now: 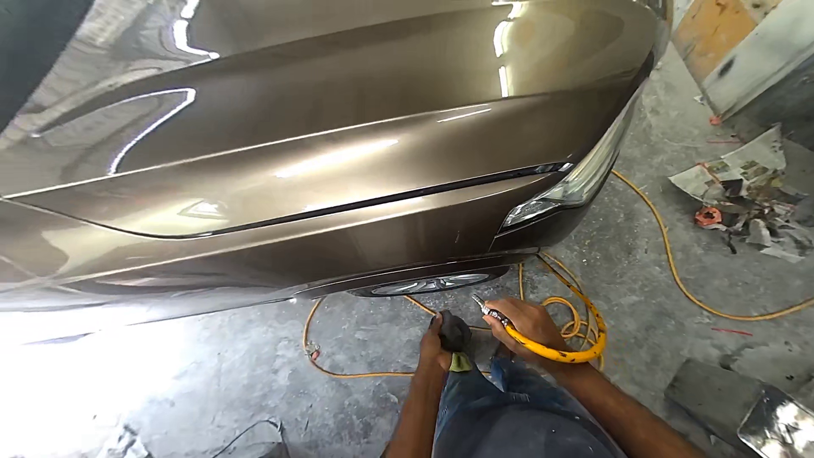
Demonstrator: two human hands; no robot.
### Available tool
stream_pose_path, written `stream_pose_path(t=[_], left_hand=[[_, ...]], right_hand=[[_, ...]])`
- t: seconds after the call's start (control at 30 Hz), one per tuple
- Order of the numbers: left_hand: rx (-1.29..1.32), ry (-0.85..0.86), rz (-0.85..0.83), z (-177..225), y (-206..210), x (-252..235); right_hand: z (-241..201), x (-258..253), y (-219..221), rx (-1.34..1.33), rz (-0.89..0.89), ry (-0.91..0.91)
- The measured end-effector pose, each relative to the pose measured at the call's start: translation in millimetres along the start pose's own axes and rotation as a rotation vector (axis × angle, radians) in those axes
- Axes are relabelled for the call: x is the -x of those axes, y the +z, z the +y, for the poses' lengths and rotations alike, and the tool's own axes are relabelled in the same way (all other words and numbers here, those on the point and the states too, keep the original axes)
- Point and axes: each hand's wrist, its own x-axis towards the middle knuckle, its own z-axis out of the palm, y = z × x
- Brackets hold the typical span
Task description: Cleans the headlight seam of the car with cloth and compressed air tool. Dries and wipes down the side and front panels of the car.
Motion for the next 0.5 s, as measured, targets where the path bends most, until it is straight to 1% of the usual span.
stream_pose_path(t=[0.07, 0.23, 0.37, 0.5], left_hand=[[-0.007, 0.072, 0.061, 14.6, 15.6, -4.3], [-0.152, 0.188, 0.104, 35.1, 56.5, -5.4], [-0.378, 0.339, 0.148, 39.8, 85.2, -7.0], [-0.474, 0.415, 0.210, 36.1, 100.3, -10.4]], right_hand=[[-0.1, -10.3, 2.7, 0.022, -0.020, -0.034], [-2.4, -18.1, 2.8, 0.021, -0.074, -0.087], [1.0, -11.8, 5.2, 0.031, -0.075, -0.097], [-0.2, -7.6, -0.3, 0.027, -0.099, -0.079]])
